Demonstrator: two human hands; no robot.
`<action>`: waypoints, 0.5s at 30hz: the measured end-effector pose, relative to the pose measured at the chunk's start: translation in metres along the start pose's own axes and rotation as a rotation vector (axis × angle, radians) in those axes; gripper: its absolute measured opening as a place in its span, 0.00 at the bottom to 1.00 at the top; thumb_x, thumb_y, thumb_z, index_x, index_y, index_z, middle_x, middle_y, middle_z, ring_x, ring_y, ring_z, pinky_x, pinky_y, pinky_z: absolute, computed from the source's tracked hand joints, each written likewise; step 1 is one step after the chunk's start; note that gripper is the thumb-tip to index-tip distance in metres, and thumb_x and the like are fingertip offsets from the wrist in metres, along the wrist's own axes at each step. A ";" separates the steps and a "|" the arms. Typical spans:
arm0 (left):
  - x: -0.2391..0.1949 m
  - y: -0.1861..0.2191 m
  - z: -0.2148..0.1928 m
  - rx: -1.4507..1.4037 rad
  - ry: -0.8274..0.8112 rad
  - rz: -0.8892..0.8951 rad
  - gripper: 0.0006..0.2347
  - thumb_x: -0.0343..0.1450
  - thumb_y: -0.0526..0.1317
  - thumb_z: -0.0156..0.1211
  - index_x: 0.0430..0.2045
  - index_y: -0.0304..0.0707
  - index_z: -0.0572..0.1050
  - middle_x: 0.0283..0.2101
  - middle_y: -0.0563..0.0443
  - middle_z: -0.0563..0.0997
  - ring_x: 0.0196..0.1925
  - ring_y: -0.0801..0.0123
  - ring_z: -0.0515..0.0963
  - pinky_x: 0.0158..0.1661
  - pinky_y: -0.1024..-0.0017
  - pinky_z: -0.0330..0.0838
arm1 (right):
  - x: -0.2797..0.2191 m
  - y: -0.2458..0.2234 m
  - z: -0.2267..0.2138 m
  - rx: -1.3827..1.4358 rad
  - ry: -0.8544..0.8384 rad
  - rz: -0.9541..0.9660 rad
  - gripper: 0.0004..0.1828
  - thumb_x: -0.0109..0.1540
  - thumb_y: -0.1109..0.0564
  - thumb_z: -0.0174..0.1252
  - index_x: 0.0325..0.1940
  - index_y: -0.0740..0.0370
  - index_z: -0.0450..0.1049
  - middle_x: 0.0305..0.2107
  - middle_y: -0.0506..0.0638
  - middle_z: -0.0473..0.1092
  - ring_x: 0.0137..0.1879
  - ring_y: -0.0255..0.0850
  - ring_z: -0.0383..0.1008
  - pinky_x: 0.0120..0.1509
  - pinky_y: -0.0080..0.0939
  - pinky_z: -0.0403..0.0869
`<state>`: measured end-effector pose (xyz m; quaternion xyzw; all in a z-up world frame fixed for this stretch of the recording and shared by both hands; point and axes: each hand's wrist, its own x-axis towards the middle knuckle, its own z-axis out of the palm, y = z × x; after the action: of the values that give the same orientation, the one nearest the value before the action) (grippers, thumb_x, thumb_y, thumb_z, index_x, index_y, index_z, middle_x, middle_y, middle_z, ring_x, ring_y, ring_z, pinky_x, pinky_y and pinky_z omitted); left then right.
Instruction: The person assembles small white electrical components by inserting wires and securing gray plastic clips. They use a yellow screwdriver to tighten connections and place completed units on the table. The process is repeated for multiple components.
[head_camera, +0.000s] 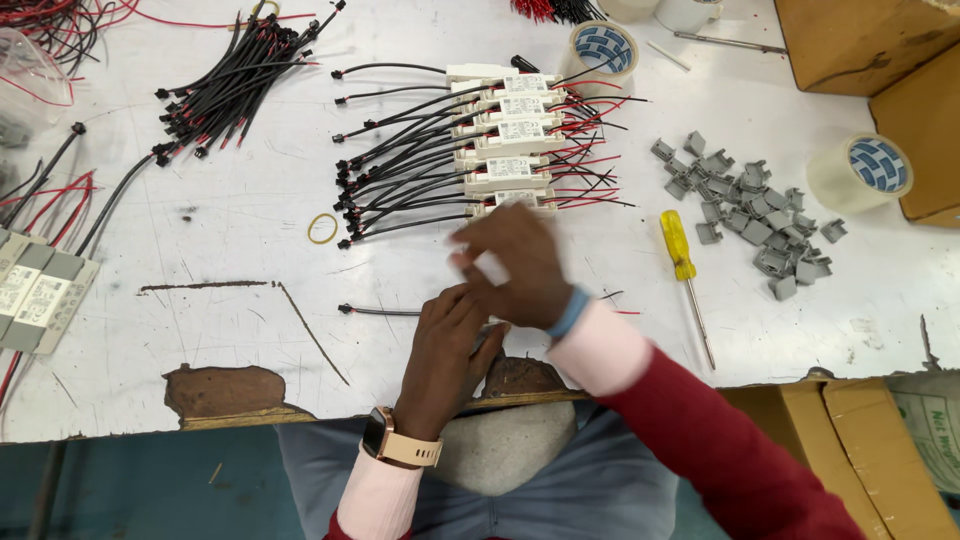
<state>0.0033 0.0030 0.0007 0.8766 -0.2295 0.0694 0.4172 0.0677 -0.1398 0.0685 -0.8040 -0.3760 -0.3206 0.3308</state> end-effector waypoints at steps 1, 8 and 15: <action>0.000 -0.001 0.000 0.012 -0.038 -0.035 0.08 0.71 0.38 0.64 0.42 0.39 0.79 0.48 0.51 0.82 0.57 0.58 0.75 0.59 0.60 0.65 | -0.005 0.008 0.007 0.013 -0.231 -0.055 0.10 0.66 0.60 0.62 0.51 0.63 0.76 0.34 0.51 0.74 0.39 0.45 0.73 0.45 0.46 0.70; 0.000 0.000 0.000 -0.018 0.068 0.082 0.15 0.71 0.37 0.62 0.51 0.36 0.78 0.54 0.47 0.80 0.61 0.55 0.73 0.59 0.59 0.64 | -0.008 0.022 -0.032 0.072 -0.064 0.146 0.06 0.69 0.61 0.60 0.47 0.65 0.80 0.24 0.50 0.73 0.24 0.36 0.70 0.31 0.38 0.67; 0.001 0.003 -0.002 -0.019 0.050 0.059 0.15 0.70 0.38 0.63 0.51 0.37 0.78 0.54 0.49 0.81 0.60 0.56 0.73 0.60 0.59 0.64 | 0.028 0.003 -0.073 0.059 0.204 0.077 0.06 0.72 0.63 0.57 0.50 0.68 0.77 0.29 0.50 0.75 0.33 0.32 0.78 0.36 0.32 0.75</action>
<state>0.0031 0.0030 0.0042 0.8635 -0.2452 0.1015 0.4289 0.0649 -0.1867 0.1318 -0.7710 -0.3185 -0.3764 0.4030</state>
